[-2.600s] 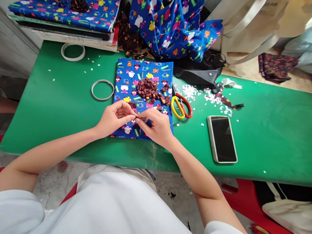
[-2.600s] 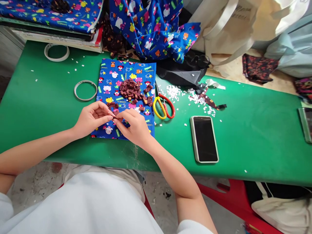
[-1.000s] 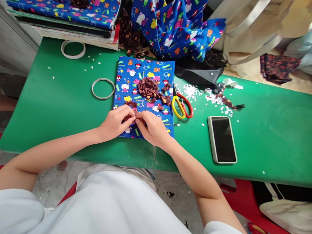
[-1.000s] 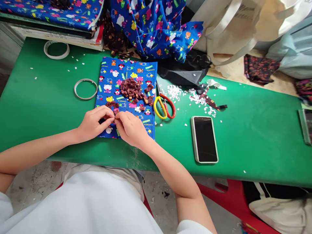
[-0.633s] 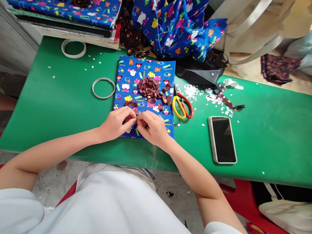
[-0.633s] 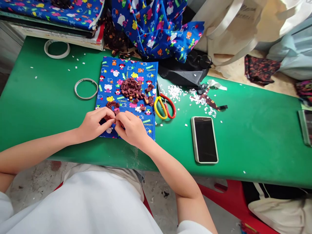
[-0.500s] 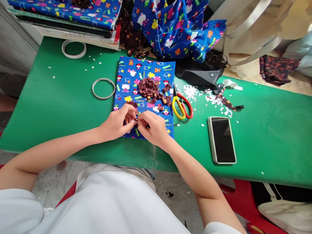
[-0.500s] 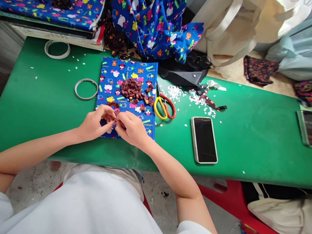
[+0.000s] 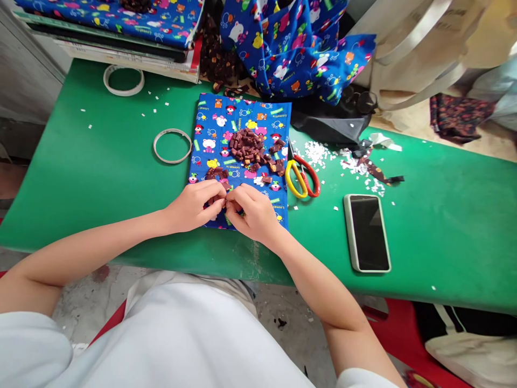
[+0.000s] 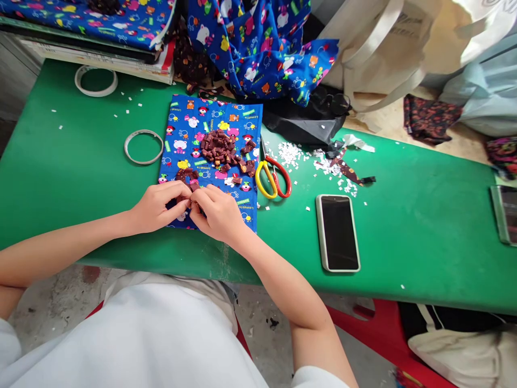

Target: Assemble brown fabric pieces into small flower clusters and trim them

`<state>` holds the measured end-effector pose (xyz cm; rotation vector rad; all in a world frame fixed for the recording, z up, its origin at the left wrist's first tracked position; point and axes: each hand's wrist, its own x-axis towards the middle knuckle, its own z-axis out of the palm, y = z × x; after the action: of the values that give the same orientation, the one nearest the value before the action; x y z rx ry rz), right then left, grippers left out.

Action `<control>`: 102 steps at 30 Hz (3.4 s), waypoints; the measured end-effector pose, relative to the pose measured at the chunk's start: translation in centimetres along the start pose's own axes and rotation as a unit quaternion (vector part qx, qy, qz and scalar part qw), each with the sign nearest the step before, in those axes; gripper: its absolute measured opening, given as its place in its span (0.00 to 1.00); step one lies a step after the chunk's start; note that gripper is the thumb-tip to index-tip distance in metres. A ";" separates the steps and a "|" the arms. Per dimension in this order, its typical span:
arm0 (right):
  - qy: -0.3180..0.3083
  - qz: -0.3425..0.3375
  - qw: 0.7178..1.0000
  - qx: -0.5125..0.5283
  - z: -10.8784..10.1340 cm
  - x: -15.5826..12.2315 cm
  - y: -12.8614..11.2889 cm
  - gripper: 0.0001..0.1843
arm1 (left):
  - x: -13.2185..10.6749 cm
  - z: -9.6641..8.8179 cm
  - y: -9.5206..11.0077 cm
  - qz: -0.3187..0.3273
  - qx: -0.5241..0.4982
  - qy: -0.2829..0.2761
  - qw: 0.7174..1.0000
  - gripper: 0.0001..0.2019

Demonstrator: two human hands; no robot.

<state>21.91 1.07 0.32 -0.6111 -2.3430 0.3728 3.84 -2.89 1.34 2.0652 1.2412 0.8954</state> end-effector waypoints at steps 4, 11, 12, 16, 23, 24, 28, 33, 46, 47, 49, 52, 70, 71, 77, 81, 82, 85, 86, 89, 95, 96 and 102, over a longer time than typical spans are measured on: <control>0.005 -0.011 1.000 -0.026 0.2 0.0 -0.1 0.09 | 0.0 0.1 -0.1 -0.015 -0.010 0.013 1.000 0.06; 0.029 -0.038 0.991 -0.124 0.7 -0.4 -0.1 0.11 | -0.2 0.2 -0.1 -0.027 -0.014 0.020 0.999 0.06; 0.028 -0.039 0.990 -0.135 0.8 -0.4 -0.1 0.11 | -0.2 0.2 -0.1 -0.028 -0.014 0.020 0.999 0.06; 0.022 -0.029 0.984 -0.173 0.6 -0.4 -0.4 0.10 | -0.2 0.2 0.0 -0.034 -0.012 0.012 0.999 0.06; 0.045 -0.056 0.973 -0.218 0.6 -0.2 -0.4 0.16 | -0.1 0.2 -0.1 -0.024 -0.009 0.012 1.000 0.06; 0.053 -0.062 0.972 -0.221 0.7 -0.2 -0.4 0.17 | -0.1 0.2 -0.1 -0.023 -0.009 0.011 1.000 0.06; 0.066 -0.075 0.970 -0.223 0.8 -0.3 -0.3 0.19 | -0.1 0.3 -0.3 -0.006 0.001 0.007 1.000 0.06; 0.058 -0.080 0.972 -0.214 0.8 -0.2 -0.5 0.18 | -0.1 0.5 -0.4 0.014 0.017 0.009 1.000 0.05; 0.058 -0.010 0.993 -0.105 1.1 -0.4 -0.4 0.13 | -0.1 0.0 -0.3 -0.019 -0.020 -0.014 1.000 0.06; 0.054 -0.003 0.994 -0.096 1.2 -0.4 -0.4 0.13 | -0.1 0.0 -0.2 -0.025 -0.025 -0.018 0.999 0.06; 0.051 0.005 0.995 -0.083 1.2 -0.5 -0.4 0.13 | -0.1 -0.1 -0.2 -0.029 -0.026 -0.025 0.999 0.07; 0.056 0.004 0.996 -0.072 1.2 -0.5 -0.2 0.13 | -0.1 -0.2 -0.1 -0.023 -0.019 -0.030 0.999 0.07; 0.038 0.019 0.999 -0.002 0.8 -0.5 -0.1 0.12 | 0.0 -0.1 -0.1 -0.024 -0.015 -0.025 0.999 0.07; 0.032 0.031 0.999 0.014 0.6 -0.4 -0.1 0.11 | 0.0 -0.2 -0.1 -0.032 -0.018 -0.022 0.999 0.07; -0.011 0.121 0.986 0.111 -0.6 0.1 -0.3 0.08 | 0.2 -0.3 0.0 -0.060 -0.019 0.004 0.998 0.10; -0.010 0.144 0.978 0.148 -0.7 0.2 -0.4 0.08 | 0.3 -0.3 0.1 -0.063 -0.025 0.003 0.998 0.09; -0.011 0.150 0.977 0.153 -0.7 0.2 -0.4 0.08 | 0.2 -0.3 0.1 -0.066 -0.032 0.003 0.997 0.09; -0.019 0.169 0.973 0.157 -0.7 0.2 -0.4 0.08 | 0.1 -0.2 0.0 -0.072 -0.062 0.016 0.995 0.06; -0.020 0.172 0.972 0.157 -0.7 0.2 -0.4 0.08 | 0.1 -0.2 0.0 -0.064 -0.063 0.020 0.996 0.06; -0.019 0.166 0.974 0.155 -0.7 0.2 -0.4 0.08 | 0.0 -0.1 -0.1 -0.014 -0.025 0.008 1.000 0.07; -0.013 0.137 0.981 0.136 -0.6 0.1 -0.4 0.09 | 0.0 -0.2 -0.2 0.016 0.005 -0.020 1.000 0.08; -0.009 0.131 0.982 0.133 -0.5 0.2 -0.4 0.09 | 0.0 -0.2 -0.2 0.021 0.003 -0.020 1.000 0.08; 0.029 0.092 0.986 0.134 -0.4 0.3 -0.5 0.09 | 0.0 -0.3 -0.3 0.008 -0.030 -0.049 0.998 0.08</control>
<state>21.80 0.82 0.95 -0.6968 -2.1383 0.7299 3.46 -2.75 1.25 2.0483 1.1353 0.8193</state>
